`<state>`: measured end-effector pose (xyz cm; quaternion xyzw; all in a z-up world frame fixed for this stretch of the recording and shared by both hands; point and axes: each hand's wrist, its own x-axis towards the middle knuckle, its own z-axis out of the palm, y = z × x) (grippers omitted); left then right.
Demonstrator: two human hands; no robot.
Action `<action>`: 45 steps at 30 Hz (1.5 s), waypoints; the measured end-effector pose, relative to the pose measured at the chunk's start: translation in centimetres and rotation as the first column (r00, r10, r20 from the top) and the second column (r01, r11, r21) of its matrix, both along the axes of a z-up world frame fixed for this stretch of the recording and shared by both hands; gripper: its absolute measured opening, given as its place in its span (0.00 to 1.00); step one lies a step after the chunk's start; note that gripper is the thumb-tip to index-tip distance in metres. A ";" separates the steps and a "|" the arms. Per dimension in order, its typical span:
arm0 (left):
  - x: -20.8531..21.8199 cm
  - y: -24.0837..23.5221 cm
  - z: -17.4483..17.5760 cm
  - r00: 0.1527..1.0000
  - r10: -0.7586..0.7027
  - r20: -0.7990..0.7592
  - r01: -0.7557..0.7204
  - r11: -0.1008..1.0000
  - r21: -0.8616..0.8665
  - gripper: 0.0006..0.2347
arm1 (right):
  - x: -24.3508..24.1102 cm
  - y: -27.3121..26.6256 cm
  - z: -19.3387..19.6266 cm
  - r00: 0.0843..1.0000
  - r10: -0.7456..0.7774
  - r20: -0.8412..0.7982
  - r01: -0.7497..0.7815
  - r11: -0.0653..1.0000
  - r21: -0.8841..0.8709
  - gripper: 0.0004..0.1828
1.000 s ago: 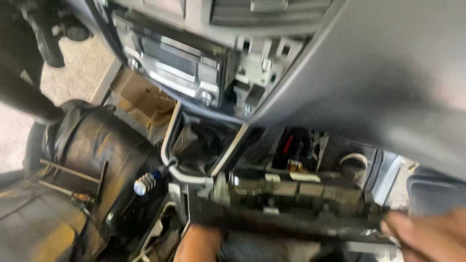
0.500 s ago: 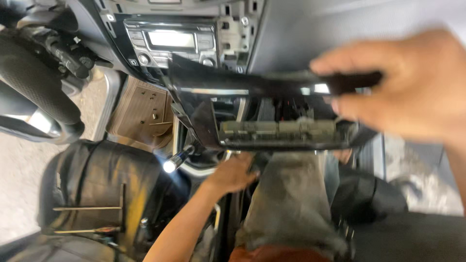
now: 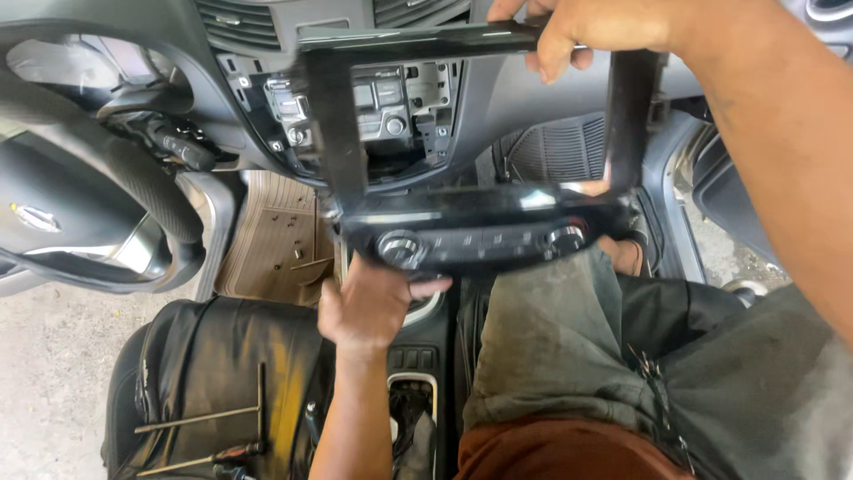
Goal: The person installs a car stereo unit into the dashboard. They connect wiring harnesses, align the unit within the mounting bracket, and secure the surrounding trim panels. The person uses a screwdriver to fasten screws and ensures the trim pieces snap into place.
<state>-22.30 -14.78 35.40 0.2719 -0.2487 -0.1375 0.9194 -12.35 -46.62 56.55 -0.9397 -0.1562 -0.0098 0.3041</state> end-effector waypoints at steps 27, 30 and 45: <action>10.3 10.6 -2.2 0.934 0.345 -0.092 -0.197 0.714 0.672 0.45 | -5.1 12.5 -4.2 0.979 0.114 0.171 -0.093 0.988 -0.127 0.25; 12.9 12.4 -3.8 0.929 0.370 -0.023 -0.262 0.698 0.666 0.42 | -4.2 14.4 -5.8 0.944 0.191 0.270 -0.163 0.979 -0.122 0.26; 24.7 20.9 -12.6 0.774 0.321 0.546 -0.569 0.731 0.377 0.37 | -2.6 24.1 -17.3 0.880 0.344 0.327 -0.272 0.930 -0.245 0.22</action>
